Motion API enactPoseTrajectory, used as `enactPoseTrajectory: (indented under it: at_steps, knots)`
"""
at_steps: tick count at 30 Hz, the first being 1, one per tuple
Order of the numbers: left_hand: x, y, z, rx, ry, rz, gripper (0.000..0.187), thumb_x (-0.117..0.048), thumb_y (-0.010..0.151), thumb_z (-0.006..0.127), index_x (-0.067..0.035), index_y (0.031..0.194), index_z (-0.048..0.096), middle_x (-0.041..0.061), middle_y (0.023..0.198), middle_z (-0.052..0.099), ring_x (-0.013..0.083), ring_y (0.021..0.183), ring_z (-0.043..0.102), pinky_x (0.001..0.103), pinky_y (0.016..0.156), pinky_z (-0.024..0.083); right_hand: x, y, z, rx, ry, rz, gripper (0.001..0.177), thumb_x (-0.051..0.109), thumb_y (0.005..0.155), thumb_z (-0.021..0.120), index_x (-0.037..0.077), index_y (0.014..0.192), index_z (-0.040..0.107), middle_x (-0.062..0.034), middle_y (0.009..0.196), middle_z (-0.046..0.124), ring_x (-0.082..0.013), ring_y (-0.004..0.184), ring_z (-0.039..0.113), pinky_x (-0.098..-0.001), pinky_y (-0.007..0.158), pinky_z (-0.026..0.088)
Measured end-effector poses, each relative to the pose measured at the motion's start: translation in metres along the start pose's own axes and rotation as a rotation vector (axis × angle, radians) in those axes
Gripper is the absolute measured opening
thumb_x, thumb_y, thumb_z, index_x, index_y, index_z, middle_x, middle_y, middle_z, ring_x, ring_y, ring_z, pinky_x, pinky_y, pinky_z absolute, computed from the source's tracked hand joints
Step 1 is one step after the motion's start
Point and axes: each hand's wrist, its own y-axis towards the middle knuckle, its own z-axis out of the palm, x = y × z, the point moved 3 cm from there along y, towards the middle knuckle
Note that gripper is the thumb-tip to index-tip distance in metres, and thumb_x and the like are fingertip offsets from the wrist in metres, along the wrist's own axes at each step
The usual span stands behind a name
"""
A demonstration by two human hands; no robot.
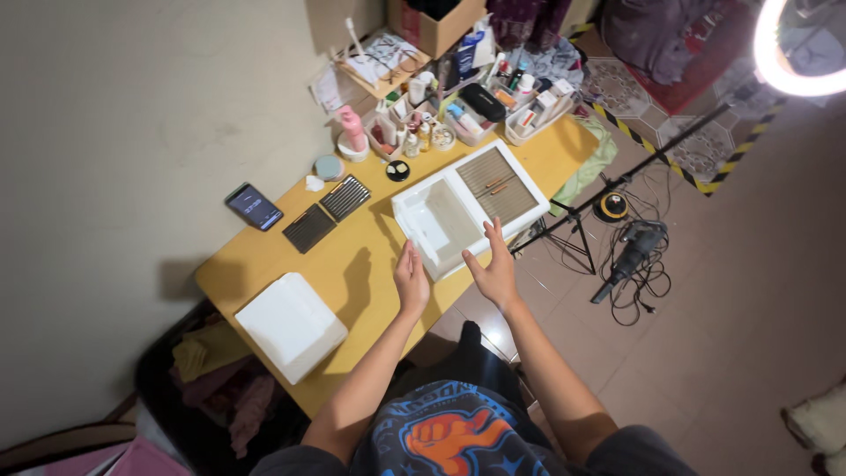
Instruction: The person takes apart a white plastic drawer organizer on a desk, removing its drawer fronts and sliding panels and separating the box body from its lid, then reassembles the panels and drawer fronts back into the box.
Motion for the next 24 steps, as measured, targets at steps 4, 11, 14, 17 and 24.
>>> enactPoseTrajectory:
  at_steps: [4,11,14,17,24]
  knots:
    - [0.017,0.005,0.017,-0.058,0.015,-0.061,0.054,-0.023,0.108,0.046,0.011,0.150,0.039,0.025,0.156,0.045,0.0278,0.145,0.047,0.034,0.118,0.037,-0.028,0.014,-0.012,0.030,-0.023,-0.001,0.075,0.019,0.086,0.079,-0.001,0.149,0.045,-0.0315,0.164,0.028,-0.0413,0.144,0.047,-0.0438,0.115,0.040]
    - [0.045,0.020,0.042,-0.243,0.216,-0.045,0.051,-0.022,0.107,0.048,0.011,0.146,0.045,0.025,0.156,0.045,0.0320,0.145,0.044,0.036,0.119,0.034,-0.087,0.056,-0.024,0.147,-0.127,-0.005,0.075,0.023,0.084,0.080,-0.004,0.146,0.047,-0.0341,0.161,0.030,-0.0454,0.145,0.042,-0.0451,0.117,0.037]
    - [0.061,0.029,0.051,-0.327,0.316,0.000,0.051,-0.023,0.106,0.049,0.011,0.145,0.047,0.026,0.156,0.045,0.0343,0.147,0.042,0.038,0.121,0.031,-0.109,0.073,-0.025,0.204,-0.132,-0.005,0.076,0.024,0.084,0.080,-0.004,0.146,0.046,-0.0340,0.161,0.028,-0.0461,0.146,0.039,-0.0459,0.116,0.037]
    - [0.073,0.037,0.056,-0.411,0.393,-0.001,0.051,-0.023,0.106,0.050,0.011,0.145,0.047,0.027,0.157,0.042,0.0358,0.148,0.039,0.038,0.121,0.028,-0.126,0.087,-0.022,0.287,-0.183,0.001,0.075,0.025,0.085,0.079,-0.002,0.147,0.047,-0.0326,0.162,0.028,-0.0467,0.145,0.038,-0.0457,0.117,0.036]
    - [0.083,0.037,0.064,-0.470,0.283,-0.060,0.053,-0.022,0.106,0.050,0.011,0.146,0.043,0.026,0.157,0.043,0.0351,0.147,0.043,0.038,0.120,0.032,-0.153,0.109,-0.013,0.363,-0.368,-0.054,0.082,0.030,0.085,0.078,0.000,0.151,0.041,-0.0265,0.164,0.024,-0.0448,0.151,0.024,-0.0607,0.118,0.023]
